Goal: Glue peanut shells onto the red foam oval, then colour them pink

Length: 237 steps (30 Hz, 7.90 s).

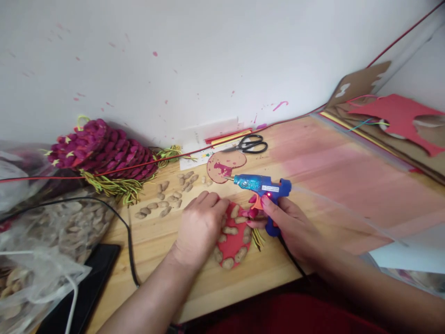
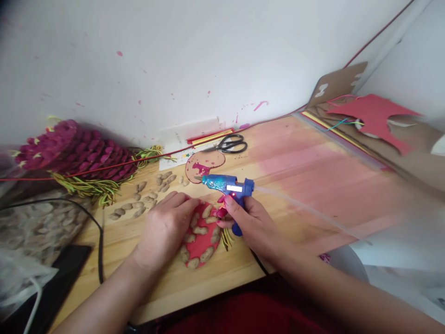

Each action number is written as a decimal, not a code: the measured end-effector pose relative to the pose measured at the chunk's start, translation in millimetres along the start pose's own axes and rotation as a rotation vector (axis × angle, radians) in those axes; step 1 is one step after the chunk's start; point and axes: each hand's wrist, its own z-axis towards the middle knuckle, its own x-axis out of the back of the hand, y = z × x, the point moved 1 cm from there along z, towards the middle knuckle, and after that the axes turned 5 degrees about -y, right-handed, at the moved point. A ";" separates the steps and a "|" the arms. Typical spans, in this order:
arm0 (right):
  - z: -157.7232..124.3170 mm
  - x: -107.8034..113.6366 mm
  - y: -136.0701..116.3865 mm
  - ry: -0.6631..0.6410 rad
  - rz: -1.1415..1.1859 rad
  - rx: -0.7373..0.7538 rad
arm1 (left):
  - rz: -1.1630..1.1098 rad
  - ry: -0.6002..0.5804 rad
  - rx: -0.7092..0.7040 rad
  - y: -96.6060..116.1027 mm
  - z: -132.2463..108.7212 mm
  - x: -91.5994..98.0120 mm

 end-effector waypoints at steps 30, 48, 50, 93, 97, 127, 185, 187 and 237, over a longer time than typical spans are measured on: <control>-24.1 3.7 -18.2 -0.096 0.080 -0.049 | -0.184 0.171 0.348 -66.8 2.3 17.2; -16.9 -6.4 -3.2 0.086 0.066 0.154 | -0.027 0.043 0.537 -72.4 1.1 32.6; -17.2 -5.0 -0.7 0.109 0.045 0.138 | -0.029 0.025 0.548 -71.8 1.0 34.2; -10.3 8.5 -3.7 0.202 -0.003 0.046 | -0.067 -0.380 0.754 -132.6 -33.7 61.6; -11.2 6.2 -5.0 0.196 -0.004 0.040 | -0.073 -0.361 0.706 -124.5 -27.0 58.2; -10.0 9.3 -2.3 0.153 0.015 0.046 | 0.004 -0.128 0.763 -131.4 -17.0 48.8; -10.8 6.2 -4.1 0.158 0.018 0.062 | -0.129 -0.068 0.227 -101.9 8.0 -2.0; -10.8 6.0 -3.6 0.155 0.014 0.063 | -0.124 -0.085 0.227 -100.9 8.3 -2.0; -9.7 10.2 -1.0 0.150 -0.029 0.073 | -0.424 0.010 0.625 -127.1 -18.2 48.2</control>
